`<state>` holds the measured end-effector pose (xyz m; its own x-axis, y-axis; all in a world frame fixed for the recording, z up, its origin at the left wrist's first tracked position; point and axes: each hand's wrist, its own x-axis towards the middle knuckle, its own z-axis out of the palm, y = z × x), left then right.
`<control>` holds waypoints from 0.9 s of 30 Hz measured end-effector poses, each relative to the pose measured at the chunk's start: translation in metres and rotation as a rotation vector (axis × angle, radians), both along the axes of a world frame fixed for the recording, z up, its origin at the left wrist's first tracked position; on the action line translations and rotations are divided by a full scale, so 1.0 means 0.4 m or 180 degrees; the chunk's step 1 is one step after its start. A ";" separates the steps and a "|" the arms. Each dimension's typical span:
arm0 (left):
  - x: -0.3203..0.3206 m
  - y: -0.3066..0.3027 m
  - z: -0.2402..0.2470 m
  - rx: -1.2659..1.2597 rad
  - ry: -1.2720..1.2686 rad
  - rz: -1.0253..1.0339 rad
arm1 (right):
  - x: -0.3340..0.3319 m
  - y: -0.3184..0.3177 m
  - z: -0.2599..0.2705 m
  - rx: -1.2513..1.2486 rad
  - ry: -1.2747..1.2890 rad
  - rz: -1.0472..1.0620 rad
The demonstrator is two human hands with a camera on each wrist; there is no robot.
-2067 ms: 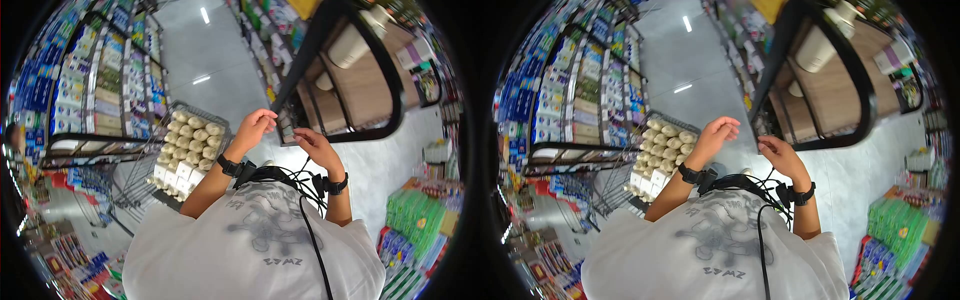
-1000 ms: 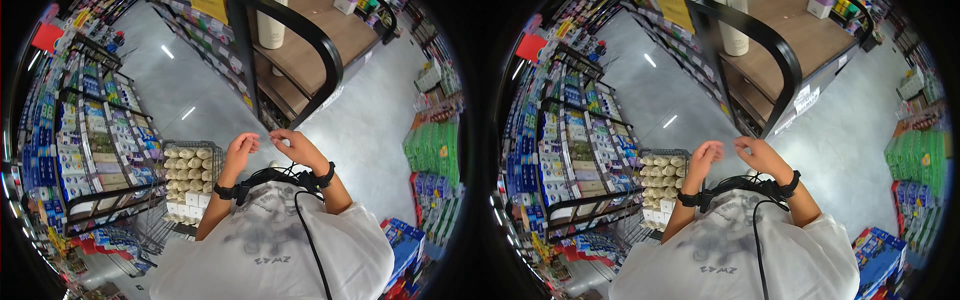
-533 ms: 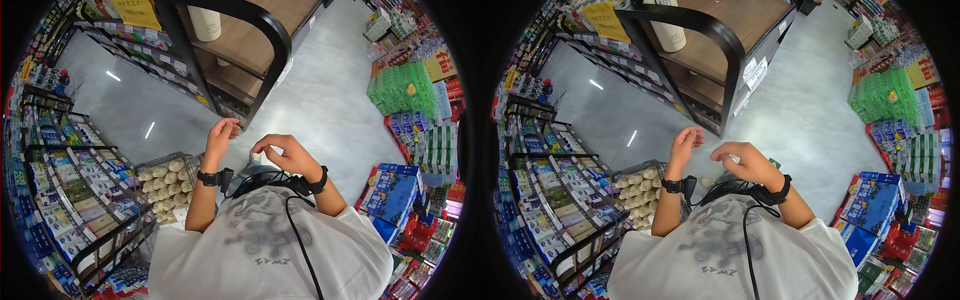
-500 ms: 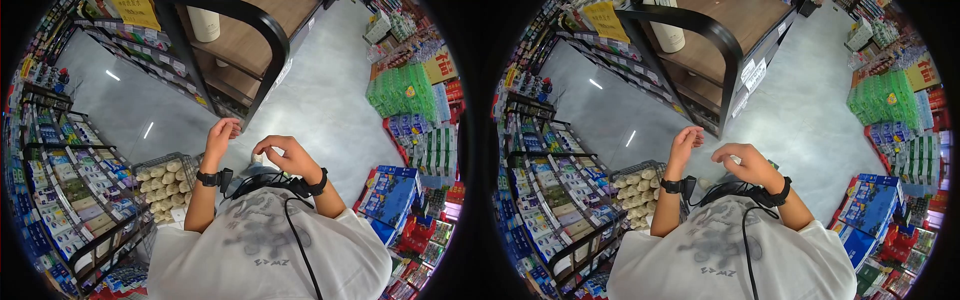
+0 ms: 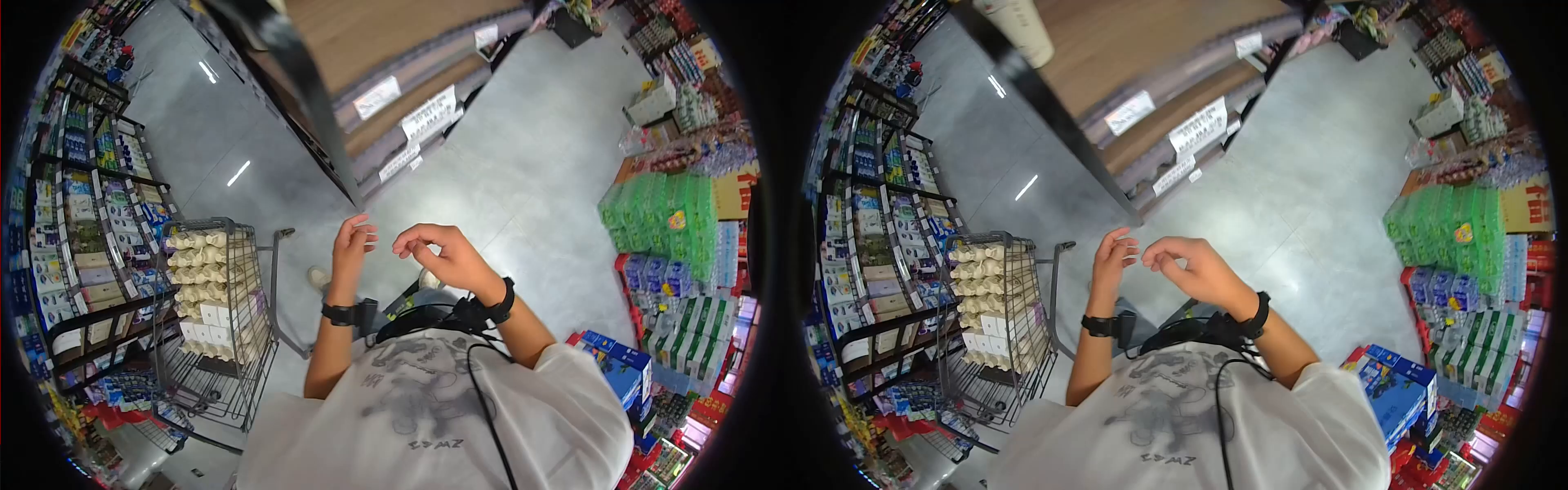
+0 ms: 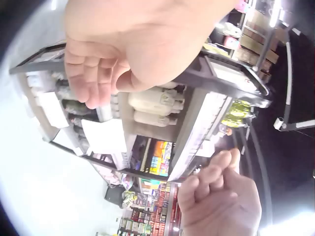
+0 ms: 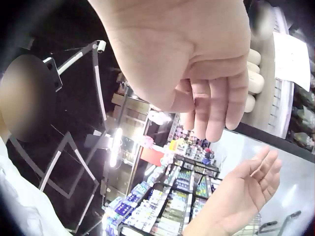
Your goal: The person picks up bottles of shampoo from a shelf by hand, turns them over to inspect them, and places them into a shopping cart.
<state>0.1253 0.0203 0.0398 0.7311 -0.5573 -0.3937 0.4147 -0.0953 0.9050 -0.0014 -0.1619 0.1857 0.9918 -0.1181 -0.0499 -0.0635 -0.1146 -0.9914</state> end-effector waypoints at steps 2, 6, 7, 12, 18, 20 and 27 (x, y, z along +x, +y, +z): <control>-0.137 -0.053 -0.008 -0.0109 0.0158 0.0280 | -0.049 -0.052 -0.047 -0.0018 0.0069 0.0138; -0.233 -0.114 -0.049 0.0295 0.0370 0.0130 | -0.092 -0.107 -0.085 0.0271 0.0070 0.0048; -0.238 -0.107 -0.046 0.0346 0.0349 0.0198 | -0.103 -0.112 -0.108 0.0456 0.0140 -0.0041; -0.153 -0.054 -0.014 0.0520 0.0181 0.1102 | -0.116 -0.116 -0.229 0.1169 0.0673 -0.0152; -0.091 0.313 -0.065 0.1515 -0.1186 0.2146 | -0.014 0.042 -0.295 0.0687 0.1268 0.0995; -0.100 0.476 -0.107 0.1676 -0.1205 0.2515 | 0.053 0.129 -0.320 0.0563 0.1109 0.1421; -0.125 0.953 -0.130 0.2290 -0.0837 0.3421 | 0.335 0.539 -0.375 -0.0750 0.0641 0.2713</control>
